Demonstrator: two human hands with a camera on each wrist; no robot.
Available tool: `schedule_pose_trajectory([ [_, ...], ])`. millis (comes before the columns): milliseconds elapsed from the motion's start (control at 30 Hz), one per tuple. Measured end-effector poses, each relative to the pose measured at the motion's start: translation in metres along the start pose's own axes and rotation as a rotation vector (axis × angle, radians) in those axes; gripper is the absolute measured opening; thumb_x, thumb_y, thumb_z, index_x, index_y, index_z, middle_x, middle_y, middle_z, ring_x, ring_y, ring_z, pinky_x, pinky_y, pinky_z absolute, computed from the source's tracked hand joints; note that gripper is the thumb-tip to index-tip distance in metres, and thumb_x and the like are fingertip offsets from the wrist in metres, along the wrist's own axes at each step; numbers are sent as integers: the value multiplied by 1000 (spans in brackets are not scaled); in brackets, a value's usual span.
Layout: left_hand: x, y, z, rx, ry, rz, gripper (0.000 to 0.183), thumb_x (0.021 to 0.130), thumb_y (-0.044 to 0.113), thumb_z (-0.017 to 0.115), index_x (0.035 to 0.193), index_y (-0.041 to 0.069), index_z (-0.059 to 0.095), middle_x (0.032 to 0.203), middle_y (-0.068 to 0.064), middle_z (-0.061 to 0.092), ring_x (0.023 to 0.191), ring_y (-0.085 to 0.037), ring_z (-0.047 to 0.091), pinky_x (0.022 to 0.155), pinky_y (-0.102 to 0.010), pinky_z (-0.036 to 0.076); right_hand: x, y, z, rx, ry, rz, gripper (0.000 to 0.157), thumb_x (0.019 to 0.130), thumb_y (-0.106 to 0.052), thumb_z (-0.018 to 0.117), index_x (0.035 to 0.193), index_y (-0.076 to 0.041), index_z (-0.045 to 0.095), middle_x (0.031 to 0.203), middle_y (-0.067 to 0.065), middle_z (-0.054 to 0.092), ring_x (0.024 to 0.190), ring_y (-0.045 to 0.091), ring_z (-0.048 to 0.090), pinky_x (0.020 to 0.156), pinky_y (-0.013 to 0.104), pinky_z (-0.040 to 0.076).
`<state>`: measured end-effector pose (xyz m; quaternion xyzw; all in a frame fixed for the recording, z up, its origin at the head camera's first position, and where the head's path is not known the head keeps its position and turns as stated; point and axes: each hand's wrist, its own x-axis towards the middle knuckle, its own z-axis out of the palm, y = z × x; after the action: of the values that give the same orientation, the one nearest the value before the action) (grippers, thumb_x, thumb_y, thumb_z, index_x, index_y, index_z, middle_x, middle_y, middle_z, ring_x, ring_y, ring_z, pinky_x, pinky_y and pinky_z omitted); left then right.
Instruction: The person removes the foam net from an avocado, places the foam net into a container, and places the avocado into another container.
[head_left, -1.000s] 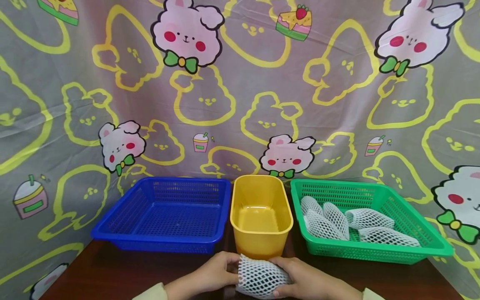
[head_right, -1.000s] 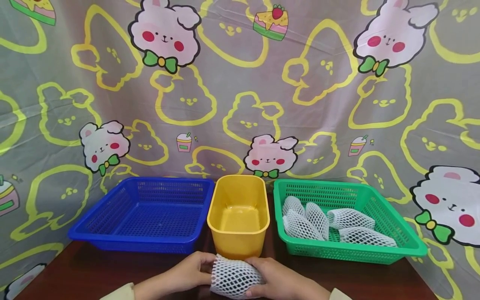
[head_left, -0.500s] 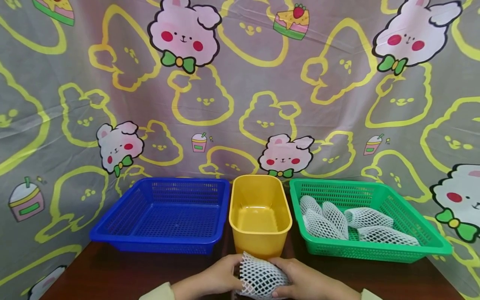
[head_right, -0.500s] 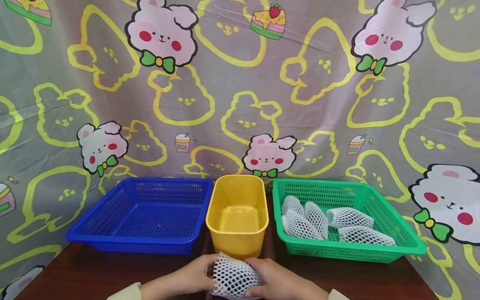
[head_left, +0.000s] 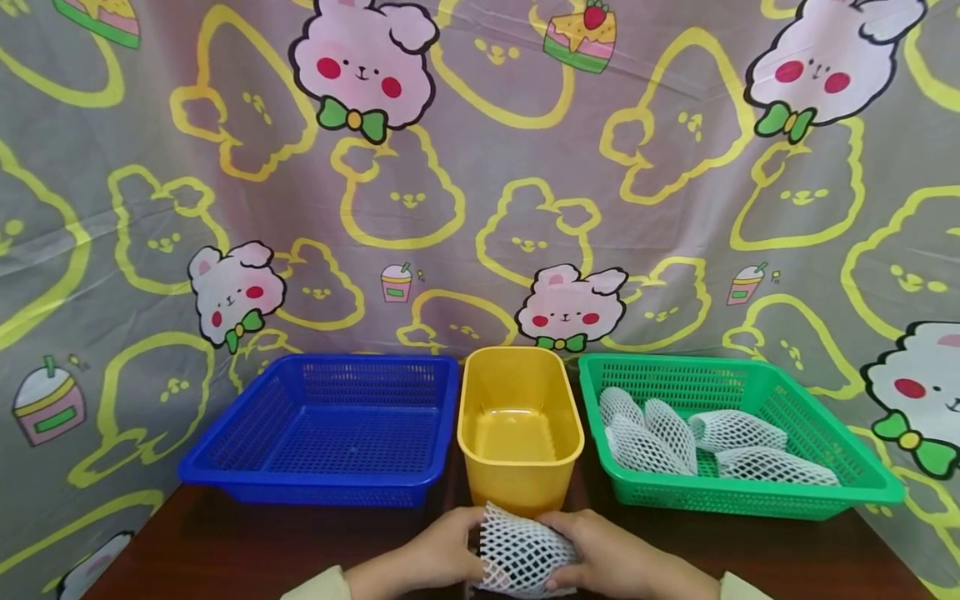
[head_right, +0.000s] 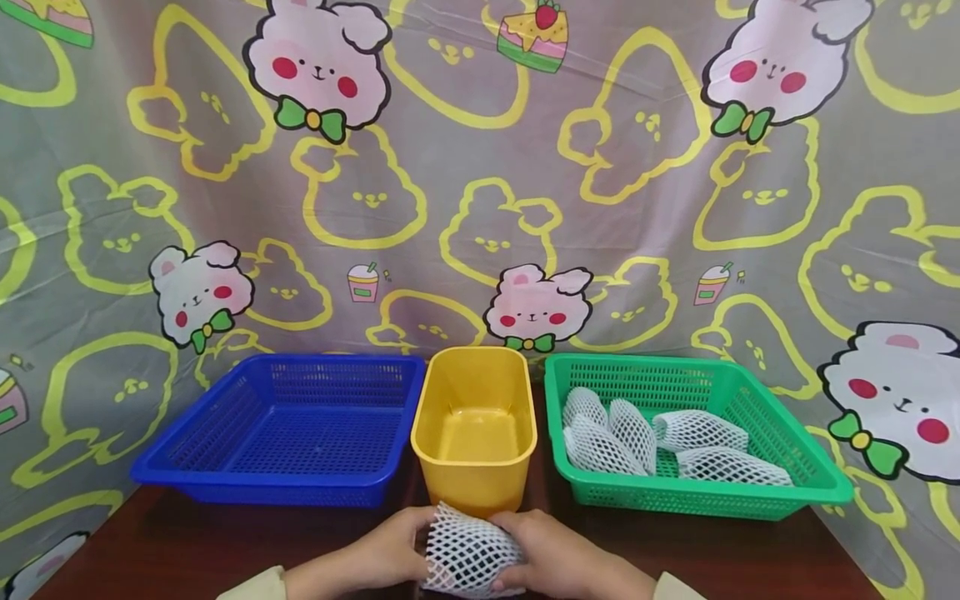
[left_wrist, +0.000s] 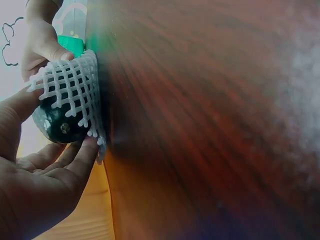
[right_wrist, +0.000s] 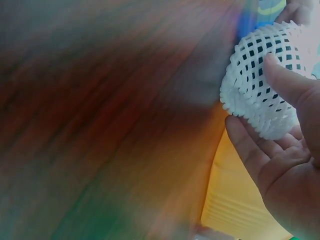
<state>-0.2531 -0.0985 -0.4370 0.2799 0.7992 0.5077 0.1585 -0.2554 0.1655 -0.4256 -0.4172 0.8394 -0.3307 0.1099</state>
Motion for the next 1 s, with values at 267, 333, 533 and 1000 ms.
schedule_pose_trajectory([
  [267, -3, 0, 0, -125, 21, 16, 45, 67, -11, 72, 109, 2, 64, 97, 2, 68, 86, -7, 64, 74, -22, 52, 3, -1, 0, -55, 49, 1, 39, 83, -32, 77, 114, -11, 65, 99, -17, 63, 86, -2, 57, 74, 22, 50],
  [333, -5, 0, -1, -120, 25, 28, 44, 67, -10, 73, 109, 2, 65, 98, 2, 68, 87, -7, 65, 74, -23, 52, 3, -1, 0, -50, 55, 5, 37, 83, -31, 77, 112, -12, 67, 98, -17, 64, 84, -3, 57, 73, 22, 51],
  [533, -9, 2, -5, -90, 37, 53, 41, 68, -3, 75, 108, 3, 65, 98, 4, 68, 87, -6, 65, 76, -23, 51, 3, -3, -4, 12, 43, 14, 30, 85, -29, 75, 108, -11, 70, 94, -18, 65, 79, -3, 60, 70, 21, 52],
  [1000, -14, 8, -7, -9, 89, 12, 42, 68, 6, 83, 105, 3, 65, 94, 5, 65, 86, -5, 61, 78, -22, 50, 1, -12, -12, -65, 74, -16, 7, 86, -20, 75, 88, -20, 68, 80, -20, 62, 67, -4, 54, 61, 18, 50],
])
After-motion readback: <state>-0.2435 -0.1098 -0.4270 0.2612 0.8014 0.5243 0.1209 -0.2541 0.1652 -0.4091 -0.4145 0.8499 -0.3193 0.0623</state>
